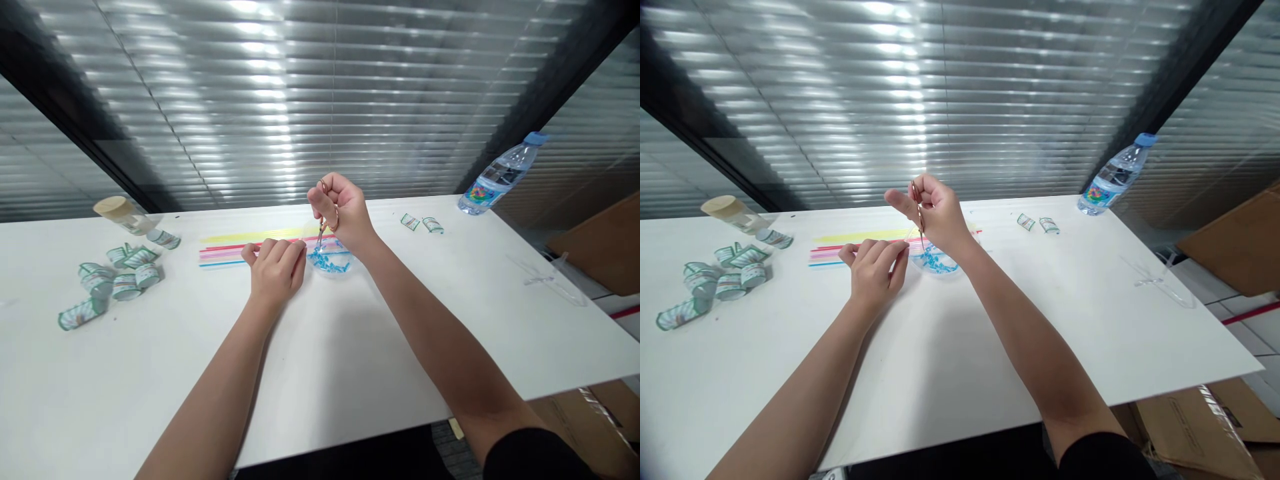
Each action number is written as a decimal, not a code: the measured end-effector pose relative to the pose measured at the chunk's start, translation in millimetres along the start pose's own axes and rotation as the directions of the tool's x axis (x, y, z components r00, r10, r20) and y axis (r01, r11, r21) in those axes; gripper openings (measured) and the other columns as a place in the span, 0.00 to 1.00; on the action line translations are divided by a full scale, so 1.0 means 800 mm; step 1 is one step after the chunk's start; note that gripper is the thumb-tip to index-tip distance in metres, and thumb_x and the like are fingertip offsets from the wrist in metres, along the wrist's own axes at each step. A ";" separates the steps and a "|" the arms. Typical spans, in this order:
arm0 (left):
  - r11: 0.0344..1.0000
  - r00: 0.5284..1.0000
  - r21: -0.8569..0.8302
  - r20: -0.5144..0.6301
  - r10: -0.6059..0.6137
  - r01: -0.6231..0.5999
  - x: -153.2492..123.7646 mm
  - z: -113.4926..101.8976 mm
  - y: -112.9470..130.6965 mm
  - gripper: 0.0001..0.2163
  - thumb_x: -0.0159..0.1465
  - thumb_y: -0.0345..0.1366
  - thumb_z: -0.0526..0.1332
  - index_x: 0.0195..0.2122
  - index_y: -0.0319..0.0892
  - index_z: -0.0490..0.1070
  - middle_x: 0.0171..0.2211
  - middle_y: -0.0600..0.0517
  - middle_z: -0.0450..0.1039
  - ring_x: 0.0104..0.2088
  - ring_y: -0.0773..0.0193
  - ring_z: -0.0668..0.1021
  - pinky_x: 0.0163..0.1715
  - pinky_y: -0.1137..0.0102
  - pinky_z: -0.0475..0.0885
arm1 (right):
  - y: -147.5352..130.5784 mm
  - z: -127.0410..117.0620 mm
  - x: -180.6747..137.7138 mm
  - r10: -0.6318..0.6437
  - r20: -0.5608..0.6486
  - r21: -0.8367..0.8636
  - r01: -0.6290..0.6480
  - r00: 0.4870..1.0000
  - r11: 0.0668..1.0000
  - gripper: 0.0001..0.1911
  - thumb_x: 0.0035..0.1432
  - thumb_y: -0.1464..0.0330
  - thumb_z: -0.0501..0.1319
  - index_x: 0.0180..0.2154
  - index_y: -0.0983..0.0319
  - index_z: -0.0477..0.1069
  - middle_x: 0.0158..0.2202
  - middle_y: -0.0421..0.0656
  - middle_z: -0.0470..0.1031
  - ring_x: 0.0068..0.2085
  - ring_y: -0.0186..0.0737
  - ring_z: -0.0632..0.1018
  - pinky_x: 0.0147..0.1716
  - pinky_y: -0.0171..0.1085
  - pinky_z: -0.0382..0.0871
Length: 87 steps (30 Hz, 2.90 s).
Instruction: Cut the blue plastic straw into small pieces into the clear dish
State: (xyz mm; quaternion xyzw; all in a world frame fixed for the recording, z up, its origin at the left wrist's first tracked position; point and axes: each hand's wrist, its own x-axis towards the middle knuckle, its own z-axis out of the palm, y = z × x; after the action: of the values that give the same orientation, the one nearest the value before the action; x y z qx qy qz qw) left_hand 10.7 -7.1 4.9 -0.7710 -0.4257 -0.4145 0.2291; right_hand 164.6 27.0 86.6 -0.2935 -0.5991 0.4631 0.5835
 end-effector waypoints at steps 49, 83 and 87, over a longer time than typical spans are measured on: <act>1.000 1.000 -0.004 -0.010 0.016 -0.016 -0.001 0.002 -0.005 0.07 0.61 0.29 0.58 0.38 0.45 0.72 0.27 0.53 0.74 0.33 0.60 0.72 0.39 0.61 0.53 | -0.002 -0.010 0.006 -0.064 -0.027 -0.025 0.063 0.998 0.998 0.25 0.49 0.47 0.63 0.25 0.58 0.55 0.20 0.33 0.54 0.21 0.26 0.60 0.18 0.30 0.55; 1.000 1.000 0.001 -0.018 0.025 -0.025 -0.001 0.002 -0.003 0.07 0.61 0.29 0.57 0.38 0.46 0.72 0.27 0.53 0.74 0.33 0.60 0.72 0.39 0.61 0.53 | 0.000 -0.007 0.003 0.019 -0.016 -0.014 -0.019 1.000 1.000 0.26 0.44 0.49 0.67 0.24 0.59 0.56 0.16 0.30 0.52 0.19 0.25 0.57 0.19 0.29 0.55; 1.000 1.000 -0.018 0.004 0.001 0.000 -0.001 0.002 -0.004 0.07 0.62 0.29 0.57 0.38 0.46 0.72 0.27 0.52 0.74 0.33 0.59 0.72 0.39 0.61 0.52 | 0.001 -0.006 0.004 0.019 -0.022 -0.016 -0.020 1.000 1.000 0.26 0.45 0.49 0.67 0.24 0.59 0.56 0.15 0.30 0.56 0.19 0.25 0.58 0.18 0.30 0.54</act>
State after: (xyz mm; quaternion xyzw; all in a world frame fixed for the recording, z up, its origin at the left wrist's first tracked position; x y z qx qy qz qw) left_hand 8.4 -5.0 3.4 -0.7740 -0.4223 -0.4166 0.2215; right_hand 168.9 31.1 86.5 -0.3093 -0.5935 0.4605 0.5832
